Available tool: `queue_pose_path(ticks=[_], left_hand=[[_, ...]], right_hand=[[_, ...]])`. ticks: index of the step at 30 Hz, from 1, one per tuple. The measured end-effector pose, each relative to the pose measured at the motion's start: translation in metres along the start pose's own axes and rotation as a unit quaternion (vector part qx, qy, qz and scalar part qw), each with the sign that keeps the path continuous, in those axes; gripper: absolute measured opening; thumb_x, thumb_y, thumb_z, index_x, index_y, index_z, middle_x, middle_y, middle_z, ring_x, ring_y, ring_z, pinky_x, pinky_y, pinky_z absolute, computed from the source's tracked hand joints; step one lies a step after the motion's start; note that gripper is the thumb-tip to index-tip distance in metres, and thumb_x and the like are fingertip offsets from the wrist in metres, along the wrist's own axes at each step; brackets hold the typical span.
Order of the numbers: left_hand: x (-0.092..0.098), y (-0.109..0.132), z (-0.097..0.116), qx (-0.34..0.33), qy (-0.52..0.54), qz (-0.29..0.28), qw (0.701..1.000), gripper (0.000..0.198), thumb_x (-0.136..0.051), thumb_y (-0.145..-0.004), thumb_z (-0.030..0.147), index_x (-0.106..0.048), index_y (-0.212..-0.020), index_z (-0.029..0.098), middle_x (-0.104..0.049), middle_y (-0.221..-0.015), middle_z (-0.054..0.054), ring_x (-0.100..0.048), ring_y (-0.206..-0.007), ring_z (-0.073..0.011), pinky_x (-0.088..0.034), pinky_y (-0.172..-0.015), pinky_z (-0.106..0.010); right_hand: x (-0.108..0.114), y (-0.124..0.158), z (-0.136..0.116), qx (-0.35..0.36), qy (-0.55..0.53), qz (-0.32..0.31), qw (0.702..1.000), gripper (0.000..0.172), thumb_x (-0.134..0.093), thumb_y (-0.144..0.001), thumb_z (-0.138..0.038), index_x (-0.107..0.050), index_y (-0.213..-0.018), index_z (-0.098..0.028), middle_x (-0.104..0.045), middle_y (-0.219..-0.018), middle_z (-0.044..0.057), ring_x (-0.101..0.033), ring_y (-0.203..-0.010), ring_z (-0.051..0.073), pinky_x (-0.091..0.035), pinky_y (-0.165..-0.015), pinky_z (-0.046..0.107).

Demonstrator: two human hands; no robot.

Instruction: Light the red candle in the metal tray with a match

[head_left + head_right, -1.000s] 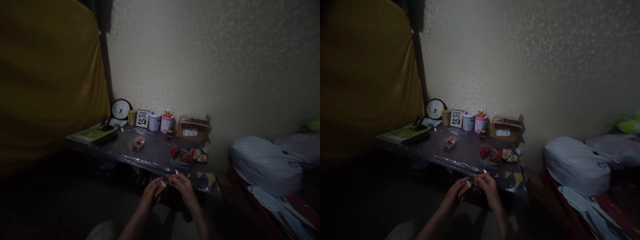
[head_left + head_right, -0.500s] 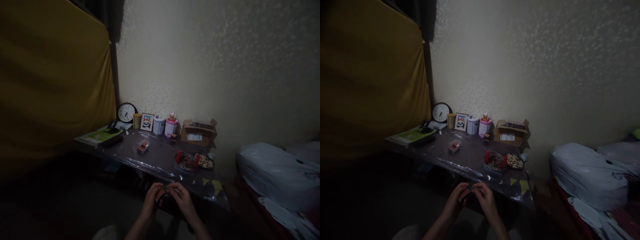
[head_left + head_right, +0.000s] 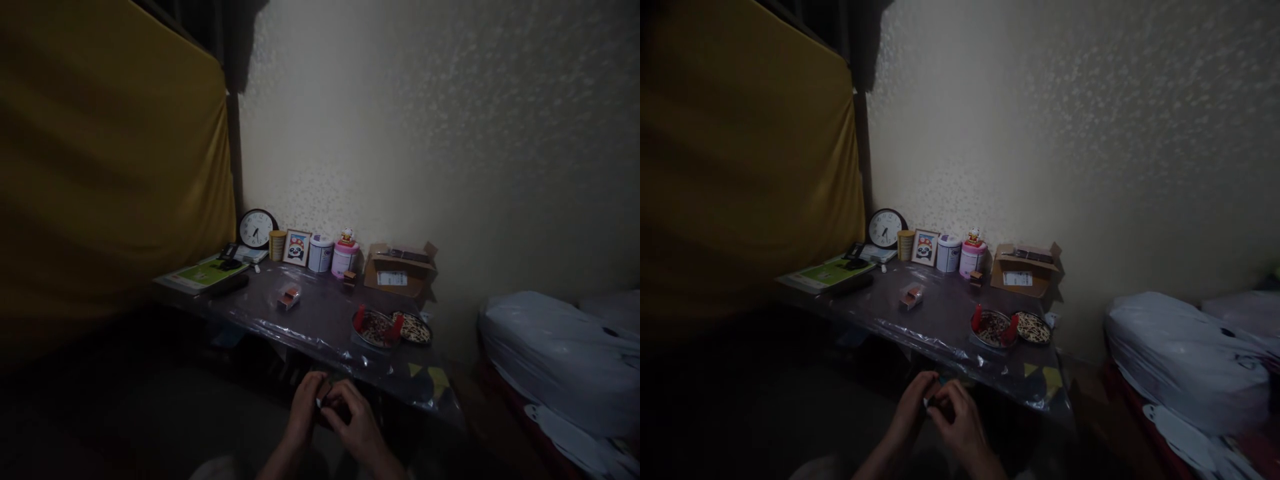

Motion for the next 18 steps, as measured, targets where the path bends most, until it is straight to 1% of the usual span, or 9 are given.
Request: queue_pose_path(ticks=[3,6,9,11,14,16,18], left_hand=[[-0.004,0.001,0.005,-0.016,-0.013,-0.016,1.0,0.024,-0.069,-0.057,0.042,-0.063,-0.062,0.019,-0.052,-0.052,0.004,-0.047,-0.055,-0.0143,-0.036,-0.056,-0.025],[-0.007,0.004,0.008,-0.021,-0.025,-0.023,0.999,0.027,-0.071,-0.057,0.045,-0.063,-0.061,0.019,-0.053,-0.051,0.004,-0.047,-0.054,-0.0144,-0.035,-0.055,-0.025],[-0.008,0.005,0.01,-0.03,-0.035,-0.032,0.998,0.03,-0.074,-0.056,0.046,-0.067,-0.063,0.018,-0.06,-0.059,0.001,-0.053,-0.063,-0.0167,-0.039,-0.061,-0.025],[-0.008,0.004,0.007,-0.022,-0.02,-0.042,0.999,0.031,-0.075,-0.056,0.044,-0.071,-0.071,0.017,-0.067,-0.069,-0.002,-0.058,-0.073,-0.0191,-0.042,-0.069,-0.026],[-0.009,0.003,-0.002,0.014,0.037,-0.065,0.997,0.037,-0.078,-0.057,0.04,-0.072,-0.085,0.016,-0.073,-0.086,-0.007,-0.062,-0.085,-0.0217,-0.043,-0.078,-0.029],[-0.01,0.003,-0.006,0.035,0.067,-0.074,0.994,0.041,-0.08,-0.055,0.037,-0.072,-0.089,0.016,-0.073,-0.09,-0.009,-0.063,-0.085,-0.0219,-0.044,-0.079,-0.029],[-0.011,0.003,-0.009,0.052,0.085,-0.068,0.993,0.043,-0.082,-0.051,0.036,-0.072,-0.088,0.015,-0.074,-0.086,-0.01,-0.065,-0.08,-0.0214,-0.045,-0.077,-0.03]], right_hand=[[-0.002,0.002,-0.003,-0.009,0.019,-0.004,1.0,0.007,-0.063,-0.073,-0.018,-0.06,-0.078,-0.023,-0.06,-0.077,-0.001,-0.058,-0.073,0.016,-0.045,-0.067,0.024],[-0.001,0.002,0.001,-0.016,0.012,0.004,1.0,0.006,-0.062,-0.074,-0.02,-0.06,-0.078,-0.023,-0.061,-0.077,-0.001,-0.058,-0.072,0.015,-0.045,-0.067,0.024],[0.004,-0.002,0.008,-0.016,-0.003,0.026,1.0,0.002,-0.061,-0.076,-0.023,-0.06,-0.078,-0.022,-0.062,-0.077,0.0,-0.059,-0.073,0.016,-0.046,-0.068,0.025],[0.009,-0.005,0.015,-0.027,-0.024,0.045,0.998,0.008,-0.06,-0.078,-0.029,-0.06,-0.079,-0.021,-0.063,-0.078,0.002,-0.061,-0.074,0.018,-0.047,-0.069,0.027],[0.016,-0.008,0.026,-0.064,-0.088,0.063,0.992,0.018,-0.061,-0.078,-0.037,-0.061,-0.082,-0.02,-0.065,-0.082,0.005,-0.062,-0.08,0.021,-0.049,-0.073,0.03],[0.02,-0.008,0.03,-0.09,-0.133,0.067,0.985,0.023,-0.063,-0.077,-0.041,-0.06,-0.083,-0.019,-0.066,-0.082,0.005,-0.063,-0.08,0.021,-0.049,-0.074,0.031],[0.024,-0.008,0.032,-0.109,-0.17,0.072,0.977,0.026,-0.064,-0.076,-0.043,-0.06,-0.084,-0.019,-0.067,-0.081,0.005,-0.063,-0.078,0.021,-0.049,-0.072,0.031]])
Point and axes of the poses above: each hand's wrist, its own y-axis away from the middle knuckle, its own x-axis out of the back of the hand, z = x × y, the point moved 6 cm from there along -y, towards the middle knuckle
